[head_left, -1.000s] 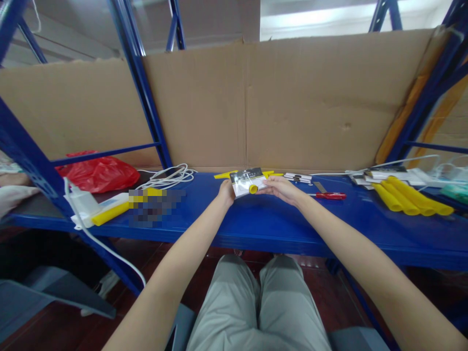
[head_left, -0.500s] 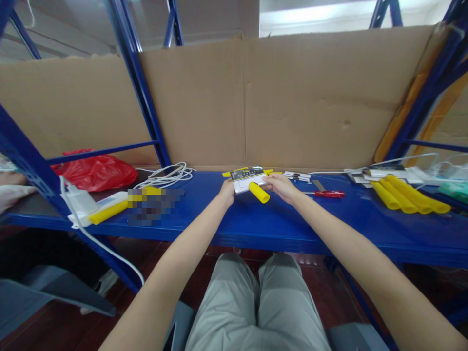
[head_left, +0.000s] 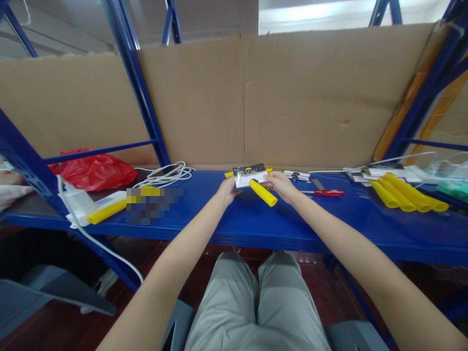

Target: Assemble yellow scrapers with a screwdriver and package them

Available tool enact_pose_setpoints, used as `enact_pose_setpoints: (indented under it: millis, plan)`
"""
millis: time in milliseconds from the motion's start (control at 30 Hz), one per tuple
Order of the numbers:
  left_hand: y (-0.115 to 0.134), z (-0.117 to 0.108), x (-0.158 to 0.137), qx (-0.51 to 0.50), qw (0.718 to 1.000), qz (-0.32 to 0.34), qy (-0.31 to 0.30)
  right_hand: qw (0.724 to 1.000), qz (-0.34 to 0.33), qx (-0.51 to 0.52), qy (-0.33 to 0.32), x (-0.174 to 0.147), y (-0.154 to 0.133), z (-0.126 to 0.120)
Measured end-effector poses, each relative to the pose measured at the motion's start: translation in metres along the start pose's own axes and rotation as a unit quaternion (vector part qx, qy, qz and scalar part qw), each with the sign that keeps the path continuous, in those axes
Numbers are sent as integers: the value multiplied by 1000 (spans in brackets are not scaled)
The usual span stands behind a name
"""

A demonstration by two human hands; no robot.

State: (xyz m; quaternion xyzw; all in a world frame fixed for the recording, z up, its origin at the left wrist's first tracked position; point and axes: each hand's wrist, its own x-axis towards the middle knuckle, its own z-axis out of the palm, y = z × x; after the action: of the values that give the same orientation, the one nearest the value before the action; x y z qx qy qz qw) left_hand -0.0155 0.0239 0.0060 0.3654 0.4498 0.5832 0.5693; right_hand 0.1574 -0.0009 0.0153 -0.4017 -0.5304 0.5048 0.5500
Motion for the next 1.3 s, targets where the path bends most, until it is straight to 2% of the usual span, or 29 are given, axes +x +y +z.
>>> enact_pose_setpoints:
  millis: [233,567,733,833,967,1133,1300]
  plan:
    - [1,2,0,-20,999,-6,-50,999,-31,-23,-7,7,9,-6]
    - [2,4,-2,-21,997,-39,-59,1000,14,-1,20,-1,1,0]
    - [3,4,-6,-31,999,-34,-20,998,37,13,39,0,1,1]
    - [3,5,-8,-26,1000,-3,4,999,31,15,43,1,2,0]
    - [2,6,-12,0,1000,26,-1,999,18,3,29,2,3,-2]
    - [3,6,-14,32,999,13,11,1000,0,-12,26,4,6,-5]
    - [2,9,-14,19,1000,-7,-5,999,-17,-29,21,6,7,-8]
